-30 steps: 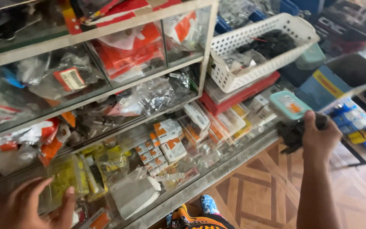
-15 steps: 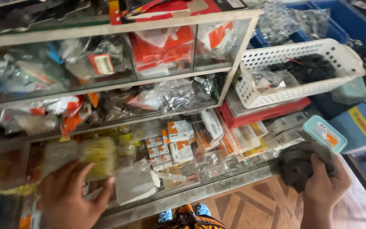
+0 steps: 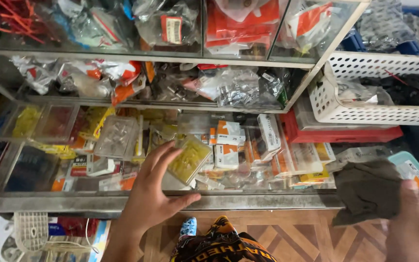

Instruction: The person wipes a black box and several small plastic containers with a cloth on a glass display counter. The person handles the items one by one, wiping them down and placing them back on the counter.

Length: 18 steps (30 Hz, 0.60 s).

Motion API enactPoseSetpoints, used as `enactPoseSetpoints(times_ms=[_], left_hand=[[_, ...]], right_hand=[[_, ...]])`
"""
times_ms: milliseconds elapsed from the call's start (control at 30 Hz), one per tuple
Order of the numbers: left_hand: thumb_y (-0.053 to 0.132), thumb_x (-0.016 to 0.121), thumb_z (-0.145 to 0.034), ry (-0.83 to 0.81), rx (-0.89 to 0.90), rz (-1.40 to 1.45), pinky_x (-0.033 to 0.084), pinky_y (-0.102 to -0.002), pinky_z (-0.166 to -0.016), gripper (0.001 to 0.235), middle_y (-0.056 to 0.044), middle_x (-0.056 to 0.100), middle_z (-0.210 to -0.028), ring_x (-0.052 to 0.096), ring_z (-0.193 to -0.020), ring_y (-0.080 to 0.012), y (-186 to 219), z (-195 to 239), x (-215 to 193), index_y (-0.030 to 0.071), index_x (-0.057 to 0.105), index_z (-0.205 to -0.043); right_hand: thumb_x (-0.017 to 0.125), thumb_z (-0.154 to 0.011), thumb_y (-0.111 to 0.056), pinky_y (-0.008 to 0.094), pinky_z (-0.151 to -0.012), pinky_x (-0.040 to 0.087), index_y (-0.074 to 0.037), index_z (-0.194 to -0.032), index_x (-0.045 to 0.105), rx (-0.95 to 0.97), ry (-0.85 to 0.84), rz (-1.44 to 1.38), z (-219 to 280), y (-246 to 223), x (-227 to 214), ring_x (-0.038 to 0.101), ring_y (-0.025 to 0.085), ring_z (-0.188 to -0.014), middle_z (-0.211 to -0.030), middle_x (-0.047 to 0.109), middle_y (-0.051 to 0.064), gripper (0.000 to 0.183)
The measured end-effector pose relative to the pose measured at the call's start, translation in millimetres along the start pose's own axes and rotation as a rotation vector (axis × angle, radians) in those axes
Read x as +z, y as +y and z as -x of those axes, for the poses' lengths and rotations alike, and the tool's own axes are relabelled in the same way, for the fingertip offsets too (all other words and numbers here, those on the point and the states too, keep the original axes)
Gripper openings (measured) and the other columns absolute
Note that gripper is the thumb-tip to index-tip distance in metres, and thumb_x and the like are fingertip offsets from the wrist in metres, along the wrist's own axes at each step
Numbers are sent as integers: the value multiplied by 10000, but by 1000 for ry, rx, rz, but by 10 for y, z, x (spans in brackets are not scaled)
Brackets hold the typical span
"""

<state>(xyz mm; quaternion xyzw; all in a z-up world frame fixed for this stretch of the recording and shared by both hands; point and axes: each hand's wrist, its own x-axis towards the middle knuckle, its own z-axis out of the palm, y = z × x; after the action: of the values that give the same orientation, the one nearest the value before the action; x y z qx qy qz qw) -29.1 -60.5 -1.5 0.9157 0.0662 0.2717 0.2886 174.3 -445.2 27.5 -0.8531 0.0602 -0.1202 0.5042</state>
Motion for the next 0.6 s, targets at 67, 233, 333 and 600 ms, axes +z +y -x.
enactPoseSetpoints(times_ms=[67, 233, 333, 600], left_hand=[[509, 883, -675, 72, -8, 59, 483, -539, -1069, 964, -230, 555, -1427, 560, -1311, -380, 60, -56, 25, 79, 465, -1430], [552, 848, -724, -60, -286, 231, 547, -460, -1079, 912, -112, 663, -1354, 668, -1214, -266, 35, 96, 356, 144, 483, -1453], [509, 885, -679, 0, -158, 269, 481, -514, -1080, 963, -183, 649, -1317, 614, -1231, -326, 213, 58, 283, 65, 479, -1431], [418, 967, -620, 25, -78, 115, 475, -511, -958, 859, -130, 705, -1166, 634, -1100, -335, 134, 24, 248, 64, 606, -1315]], right_hand=[[474, -1143, -400, 470, -685, 436, 49, -1269, 631, 135, 28, 28, -42, -106, -28, 563, 311, -777, -934, 619, 213, 492], [297, -1095, -492, 496, -1026, 465, -53, -1409, 501, 250, -374, -641, -69, -120, -12, 587, 295, -1242, -1353, 582, 151, 577], [324, -1144, -413, 499, -1208, 379, -12, -1492, 451, -13, -416, -748, -202, 585, 190, 486, 306, -1412, -1495, 492, 162, 546], [386, -979, -327, 475, -1182, 283, 35, -1330, 581, -733, -1045, 69, 511, 412, 1212, 327, 367, -1506, -1532, 465, 260, 541]])
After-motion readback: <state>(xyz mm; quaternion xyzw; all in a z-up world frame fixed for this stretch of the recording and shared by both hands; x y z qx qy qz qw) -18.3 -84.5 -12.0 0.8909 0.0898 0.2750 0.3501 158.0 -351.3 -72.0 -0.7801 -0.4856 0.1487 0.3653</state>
